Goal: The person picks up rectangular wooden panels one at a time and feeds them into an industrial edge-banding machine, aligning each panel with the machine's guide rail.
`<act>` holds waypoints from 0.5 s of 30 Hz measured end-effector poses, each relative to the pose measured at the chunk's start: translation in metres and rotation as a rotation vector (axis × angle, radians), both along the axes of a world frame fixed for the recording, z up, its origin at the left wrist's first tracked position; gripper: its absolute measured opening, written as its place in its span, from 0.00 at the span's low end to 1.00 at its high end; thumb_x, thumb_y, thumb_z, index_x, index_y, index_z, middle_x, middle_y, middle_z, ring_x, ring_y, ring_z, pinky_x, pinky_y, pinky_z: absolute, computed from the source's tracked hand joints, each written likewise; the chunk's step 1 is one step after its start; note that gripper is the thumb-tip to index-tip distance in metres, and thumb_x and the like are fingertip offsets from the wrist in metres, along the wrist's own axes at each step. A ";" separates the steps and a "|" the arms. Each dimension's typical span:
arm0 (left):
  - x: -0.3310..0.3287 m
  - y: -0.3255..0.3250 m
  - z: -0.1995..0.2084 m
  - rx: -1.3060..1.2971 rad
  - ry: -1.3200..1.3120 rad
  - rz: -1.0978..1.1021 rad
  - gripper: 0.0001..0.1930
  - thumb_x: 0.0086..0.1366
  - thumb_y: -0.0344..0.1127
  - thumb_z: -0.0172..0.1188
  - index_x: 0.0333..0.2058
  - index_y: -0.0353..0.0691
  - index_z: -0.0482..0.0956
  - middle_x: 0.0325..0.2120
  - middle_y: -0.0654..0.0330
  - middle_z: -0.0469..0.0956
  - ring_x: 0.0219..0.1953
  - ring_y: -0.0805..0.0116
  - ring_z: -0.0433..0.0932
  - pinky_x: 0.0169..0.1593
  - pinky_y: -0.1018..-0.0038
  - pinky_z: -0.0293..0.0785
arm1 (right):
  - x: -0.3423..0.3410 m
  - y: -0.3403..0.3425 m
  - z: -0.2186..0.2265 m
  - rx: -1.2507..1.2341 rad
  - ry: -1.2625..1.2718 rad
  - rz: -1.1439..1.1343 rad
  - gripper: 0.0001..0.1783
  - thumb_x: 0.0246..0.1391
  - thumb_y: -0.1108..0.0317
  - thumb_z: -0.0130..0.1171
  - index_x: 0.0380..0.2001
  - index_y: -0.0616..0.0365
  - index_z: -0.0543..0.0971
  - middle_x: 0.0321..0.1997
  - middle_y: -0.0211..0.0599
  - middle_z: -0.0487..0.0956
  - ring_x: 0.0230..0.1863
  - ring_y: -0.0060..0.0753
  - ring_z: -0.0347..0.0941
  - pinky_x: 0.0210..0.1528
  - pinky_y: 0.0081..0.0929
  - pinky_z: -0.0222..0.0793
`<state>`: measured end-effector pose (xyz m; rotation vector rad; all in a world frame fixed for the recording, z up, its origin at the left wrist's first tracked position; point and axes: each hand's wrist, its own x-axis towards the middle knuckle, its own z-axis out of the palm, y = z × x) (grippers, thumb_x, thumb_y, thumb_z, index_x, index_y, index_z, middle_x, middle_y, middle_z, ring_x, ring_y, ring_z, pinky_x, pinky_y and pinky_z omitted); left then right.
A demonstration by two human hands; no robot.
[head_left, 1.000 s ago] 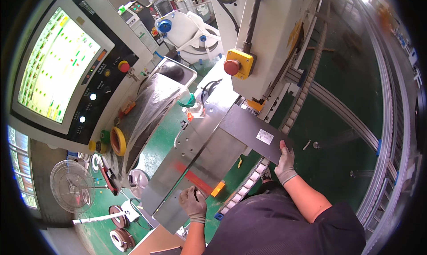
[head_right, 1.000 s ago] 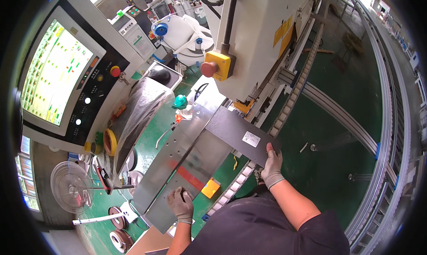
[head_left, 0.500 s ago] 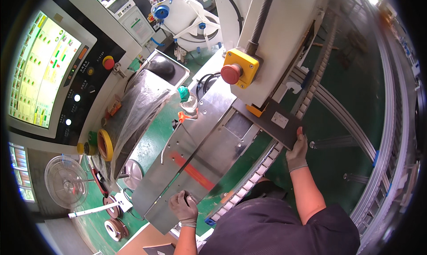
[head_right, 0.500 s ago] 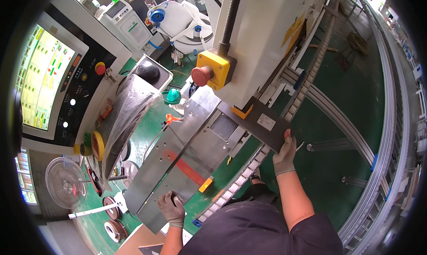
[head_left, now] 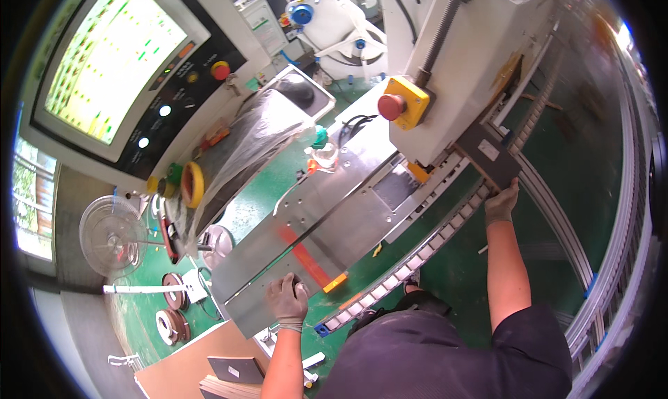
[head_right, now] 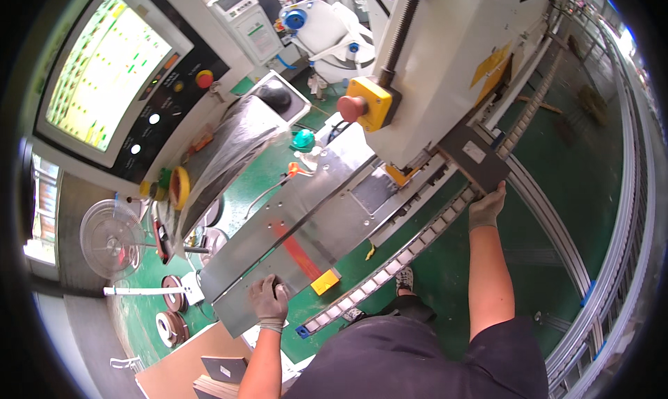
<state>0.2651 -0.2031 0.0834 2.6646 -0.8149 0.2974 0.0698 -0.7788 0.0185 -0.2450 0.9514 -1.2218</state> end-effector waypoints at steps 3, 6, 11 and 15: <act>-0.006 0.017 -0.005 -0.089 0.156 0.068 0.19 0.62 0.43 0.59 0.48 0.41 0.82 0.44 0.53 0.79 0.50 0.48 0.75 0.57 0.53 0.68 | -0.003 0.037 0.001 -0.365 -0.384 0.600 0.15 0.69 0.50 0.53 0.47 0.47 0.79 0.36 0.24 0.79 0.29 0.26 0.70 0.27 0.26 0.62; -0.035 0.042 -0.014 -0.147 0.100 0.150 0.25 0.64 0.46 0.59 0.56 0.38 0.76 0.54 0.49 0.77 0.61 0.47 0.71 0.66 0.54 0.63 | 0.023 0.120 0.015 -0.871 0.734 0.243 0.16 0.68 0.57 0.54 0.48 0.58 0.78 0.42 0.33 0.78 0.37 0.31 0.73 0.39 0.28 0.70; -0.080 0.139 -0.033 0.092 0.001 0.532 0.34 0.64 0.51 0.60 0.64 0.38 0.68 0.64 0.45 0.66 0.67 0.43 0.63 0.71 0.51 0.56 | 0.043 0.266 0.047 -1.676 0.941 0.940 0.13 0.57 0.61 0.64 0.40 0.57 0.83 0.40 0.41 0.83 0.41 0.46 0.79 0.49 0.40 0.73; -0.124 0.263 -0.098 0.138 0.145 1.123 0.39 0.64 0.55 0.60 0.67 0.40 0.62 0.69 0.46 0.59 0.71 0.42 0.56 0.72 0.50 0.54 | 0.055 0.351 0.069 -2.049 0.825 1.361 0.10 0.53 0.57 0.64 0.30 0.51 0.82 0.30 0.37 0.81 0.34 0.48 0.77 0.38 0.45 0.68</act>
